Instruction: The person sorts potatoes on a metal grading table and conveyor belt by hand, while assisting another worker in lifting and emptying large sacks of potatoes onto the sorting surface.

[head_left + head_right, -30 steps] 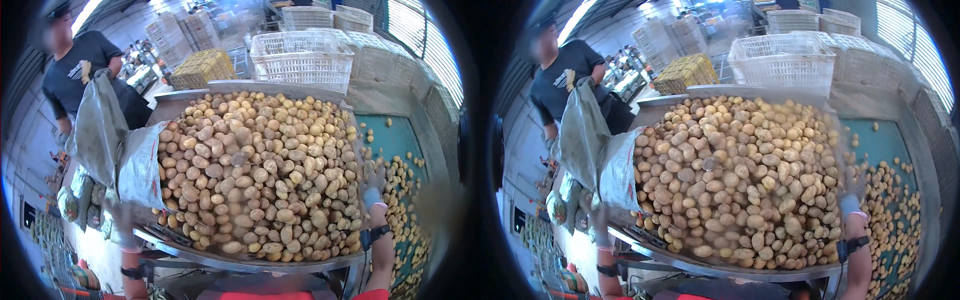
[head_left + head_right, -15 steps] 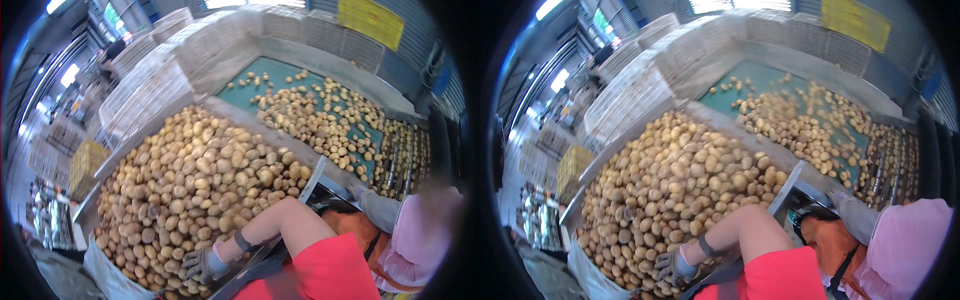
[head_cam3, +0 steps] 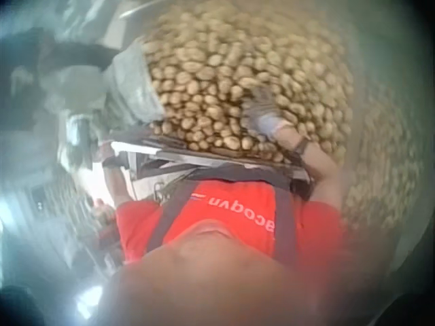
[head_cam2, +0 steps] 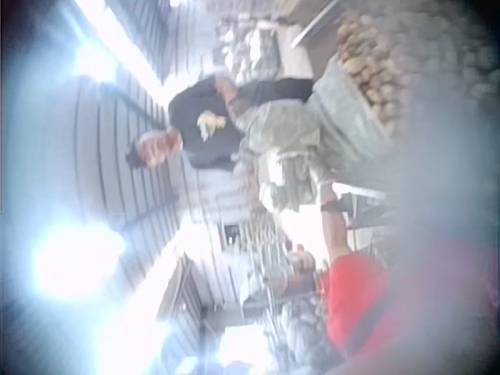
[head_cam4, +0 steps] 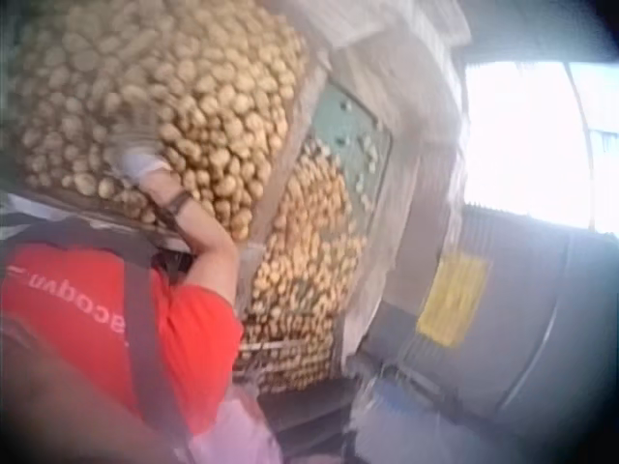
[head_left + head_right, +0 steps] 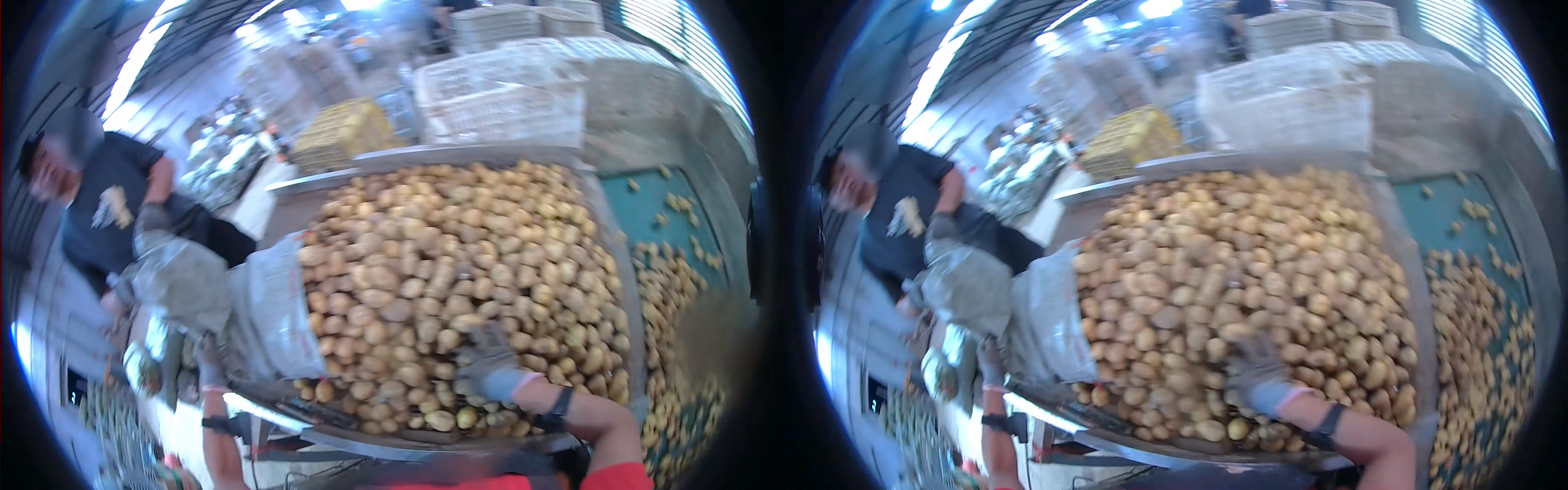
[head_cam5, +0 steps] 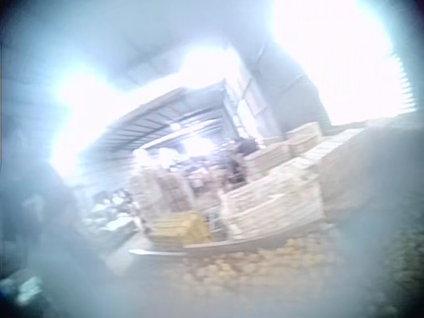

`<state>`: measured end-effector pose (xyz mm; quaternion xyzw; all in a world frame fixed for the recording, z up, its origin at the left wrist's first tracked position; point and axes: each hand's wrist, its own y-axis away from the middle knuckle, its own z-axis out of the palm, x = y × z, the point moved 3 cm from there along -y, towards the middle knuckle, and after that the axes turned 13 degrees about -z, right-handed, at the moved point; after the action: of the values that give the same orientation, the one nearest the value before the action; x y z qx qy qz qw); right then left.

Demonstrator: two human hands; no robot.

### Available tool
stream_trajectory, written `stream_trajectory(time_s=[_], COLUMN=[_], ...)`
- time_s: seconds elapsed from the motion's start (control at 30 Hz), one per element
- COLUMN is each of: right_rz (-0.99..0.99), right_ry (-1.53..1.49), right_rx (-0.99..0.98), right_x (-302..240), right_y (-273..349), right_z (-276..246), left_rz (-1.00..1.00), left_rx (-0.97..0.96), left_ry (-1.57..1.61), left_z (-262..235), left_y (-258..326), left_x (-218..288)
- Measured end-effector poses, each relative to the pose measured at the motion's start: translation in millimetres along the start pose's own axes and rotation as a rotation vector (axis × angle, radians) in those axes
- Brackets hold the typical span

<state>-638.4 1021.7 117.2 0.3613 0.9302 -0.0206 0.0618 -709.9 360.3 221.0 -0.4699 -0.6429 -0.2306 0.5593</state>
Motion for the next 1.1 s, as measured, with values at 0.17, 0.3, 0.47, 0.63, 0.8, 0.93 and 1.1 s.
stream_trajectory(time_s=[0.17, 0.3, 0.47, 0.63, 0.8, 0.93, 1.1], right_rz=[0.175, 0.199, 0.319, -0.474, -0.534, -0.742, -0.633], right_ry=[0.064, -0.02, -0.284, -0.385, -0.624, -0.463, -0.884], right_rx=[0.059, 0.081, -0.017, 0.59, 0.797, 0.755, 0.739], right_x=[76, 105, 111, -20, -125, -128, -125], right_y=[31, 51, 33, -20, -56, -47, -45], right_z=[7, -9, -8, -80, -57, -72, -65], left_rz=[-0.13, -0.173, -0.232, -0.292, -0.139, 0.203, 0.276], left_rx=[0.147, 0.163, 0.04, 0.02, -0.273, -0.337, 0.211], left_ry=[0.063, 0.333, 0.175, 0.502, 0.154, -0.115, -0.824], left_z=[91, 144, 186, 244, 261, 237, 143], left_y=[105, 173, 248, 313, 367, 378, 363], left_x=[107, 154, 182, 216, 223, 248, 176])
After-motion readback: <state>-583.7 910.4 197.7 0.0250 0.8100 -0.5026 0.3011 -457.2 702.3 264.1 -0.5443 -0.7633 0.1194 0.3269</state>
